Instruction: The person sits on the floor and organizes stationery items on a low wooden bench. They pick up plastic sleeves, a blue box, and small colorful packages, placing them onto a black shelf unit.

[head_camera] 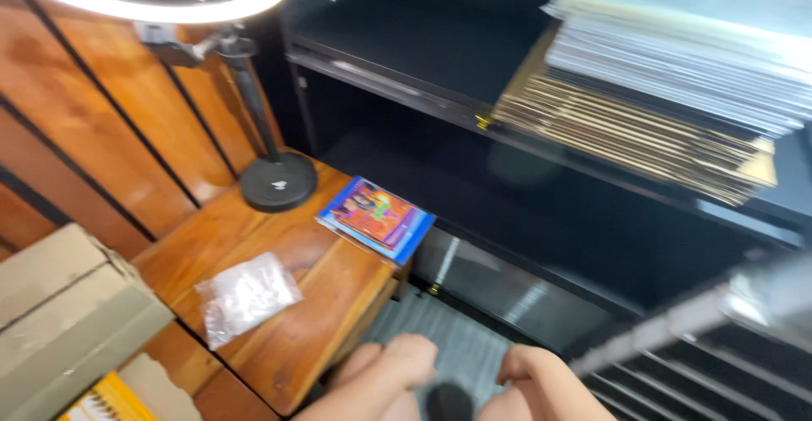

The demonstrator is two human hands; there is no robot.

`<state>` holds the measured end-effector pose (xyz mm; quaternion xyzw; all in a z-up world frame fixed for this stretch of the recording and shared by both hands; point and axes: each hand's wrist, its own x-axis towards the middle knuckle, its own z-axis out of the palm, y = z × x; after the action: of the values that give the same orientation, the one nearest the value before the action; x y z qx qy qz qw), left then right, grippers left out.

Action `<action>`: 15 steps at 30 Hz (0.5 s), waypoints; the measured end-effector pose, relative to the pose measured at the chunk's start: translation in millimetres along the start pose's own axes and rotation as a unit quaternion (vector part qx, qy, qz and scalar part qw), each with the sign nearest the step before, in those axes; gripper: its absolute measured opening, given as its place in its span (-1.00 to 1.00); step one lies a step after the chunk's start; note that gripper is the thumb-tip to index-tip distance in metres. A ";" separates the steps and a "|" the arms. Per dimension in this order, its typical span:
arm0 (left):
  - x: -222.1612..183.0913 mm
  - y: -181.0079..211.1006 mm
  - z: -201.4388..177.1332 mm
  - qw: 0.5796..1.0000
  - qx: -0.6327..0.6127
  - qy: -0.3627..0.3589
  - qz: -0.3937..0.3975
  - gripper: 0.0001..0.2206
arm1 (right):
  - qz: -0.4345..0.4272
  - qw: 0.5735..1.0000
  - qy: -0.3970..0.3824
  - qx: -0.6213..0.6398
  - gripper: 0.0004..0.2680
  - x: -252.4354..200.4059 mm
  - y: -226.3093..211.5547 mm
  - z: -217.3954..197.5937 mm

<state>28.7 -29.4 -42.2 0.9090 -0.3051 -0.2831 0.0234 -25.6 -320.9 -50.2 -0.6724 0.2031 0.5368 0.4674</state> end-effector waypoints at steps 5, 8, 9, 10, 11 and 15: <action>8.8 1.9 3.6 0.998 -0.030 0.047 -0.016 -0.70 | -0.005 0.759 0.163 -0.630 -0.52 137.9 24.6 -66.3; 3.5 14.3 16.9 0.997 -0.008 0.077 -0.026 -0.71 | 0.041 0.828 0.245 -0.502 -0.51 111.0 31.9 -61.4; 2.9 17.7 23.1 0.989 -0.005 0.123 -0.077 -0.77 | 0.014 0.820 0.226 -0.526 -0.53 110.5 36.6 -67.2; 1.6 18.3 27.7 0.977 0.000 0.168 -0.129 -0.73 | -0.016 0.810 0.205 -0.549 -0.54 111.7 38.0 -71.9; 1.4 20.1 30.9 0.977 -0.002 0.168 -0.130 -0.73 | -0.015 0.810 0.204 -0.550 -0.54 102.9 39.6 -75.4; -21.9 33.0 31.1 0.969 -0.003 0.144 -0.201 -0.68 | -0.052 0.785 0.243 -0.567 -0.60 34.1 21.1 -23.9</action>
<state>-20.0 -39.7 -50.2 0.9827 -0.1093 -0.1489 0.0122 -17.5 -343.5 -90.3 -0.9342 -0.0662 0.3487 -0.0363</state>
